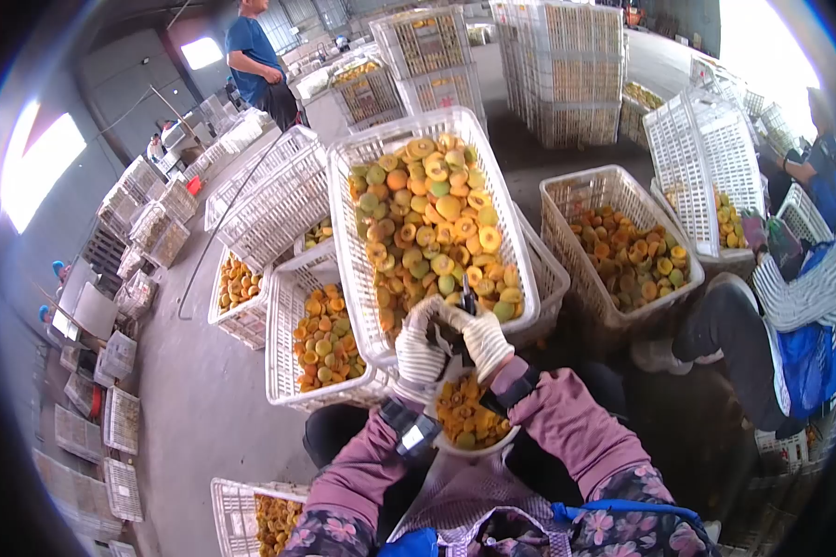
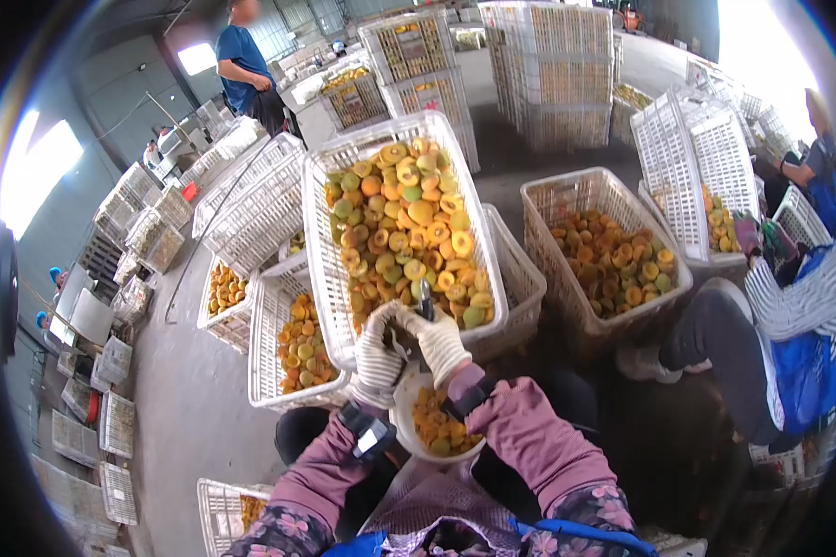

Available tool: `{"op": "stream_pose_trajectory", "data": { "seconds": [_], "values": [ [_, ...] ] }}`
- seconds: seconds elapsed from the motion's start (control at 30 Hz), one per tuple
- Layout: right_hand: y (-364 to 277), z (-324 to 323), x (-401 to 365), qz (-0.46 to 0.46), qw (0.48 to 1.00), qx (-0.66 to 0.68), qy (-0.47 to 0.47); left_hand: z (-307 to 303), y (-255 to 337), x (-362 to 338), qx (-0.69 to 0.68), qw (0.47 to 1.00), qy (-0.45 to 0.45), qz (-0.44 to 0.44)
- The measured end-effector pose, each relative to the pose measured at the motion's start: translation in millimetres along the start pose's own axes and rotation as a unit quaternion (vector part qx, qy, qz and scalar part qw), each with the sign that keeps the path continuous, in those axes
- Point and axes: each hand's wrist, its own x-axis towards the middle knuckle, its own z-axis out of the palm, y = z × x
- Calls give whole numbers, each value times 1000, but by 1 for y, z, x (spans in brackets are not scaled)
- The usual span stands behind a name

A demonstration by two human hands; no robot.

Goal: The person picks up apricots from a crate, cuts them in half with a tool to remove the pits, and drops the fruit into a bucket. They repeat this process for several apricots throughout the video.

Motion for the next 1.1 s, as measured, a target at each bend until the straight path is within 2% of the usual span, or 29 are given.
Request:
{"op": "stream_pose_trajectory", "data": {
  "seconds": [0.03, 0.07, 0.1, 0.13, 0.17, 0.2, 0.23, 0.27, 0.3, 0.33, 0.37, 0.4, 0.43, 0.5, 0.53, 0.57, 0.63, 0.77, 0.83, 0.97, 1.03, 1.1],
  "values": [
    [7, -3, 5, -26, 1000, -3, 14, 6, -9, 2, 52, 998, 37, 22],
    [11, -3, 10, -35, 999, 9, 28, 9, -9, 1, 32, 999, 34, -19],
    [15, -6, 14, -57, 996, -40, 49, 14, -10, 1, 12, 997, 31, -64],
    [18, -9, 22, -101, 989, -74, 76, 18, -12, 3, -69, 990, 29, -123],
    [23, -13, 29, -142, 979, -108, 102, 18, -11, 5, -70, 989, 31, -129],
    [23, -19, 38, -172, 968, -128, 128, 19, -12, 8, -166, 973, 48, -152],
    [21, -26, 49, -203, 956, -147, 152, 19, -12, 13, -259, 948, 64, -172],
    [-5, -18, 38, -103, 980, -81, 153, 18, -13, 19, -373, 898, 90, -216],
    [-3, -29, 49, -97, 979, -110, 141, 14, -18, 24, -507, 832, 99, -203],
    [-1, -44, 53, -132, 938, -282, 152, 10, -22, 25, -552, 793, 104, -234],
    [-4, -47, 52, -163, 867, -444, 156, 5, -7, 32, -595, 752, 108, -262],
    [-4, -42, 48, -254, 796, -517, 186, 3, -1, 34, -595, 748, 118, -268],
    [-4, -36, 40, -279, 778, -533, 180, 4, -3, 33, -593, 749, 124, -269],
    [3, -20, 17, -187, 862, -467, 62, 6, -2, 31, -555, 795, 110, -220],
    [13, -16, 9, -62, 885, -461, 7, 6, 2, 29, -601, 755, 92, -246],
    [23, -17, 2, -117, 811, -573, 0, 6, 10, 29, -643, 711, 76, -274],
    [36, -21, -1, -120, 784, -608, -25, 9, 4, 21, -517, 805, 102, -272],
    [20, -3, -19, -118, 749, -651, -39, 11, 11, 15, -511, 806, 116, -275],
    [14, 7, -28, -64, 750, -657, -34, 15, 5, 7, -357, 906, 139, -180],
    [26, 1, -37, -21, 763, -643, -57, 8, 6, 5, -414, 886, 111, -175],
    [54, -15, -38, -64, 791, -603, -80, -1, 19, 3, -385, 909, -8, -158],
    [53, -17, -48, -20, 808, -581, -92, -6, 14, -2, -361, 920, -50, -144]
  ]
}}
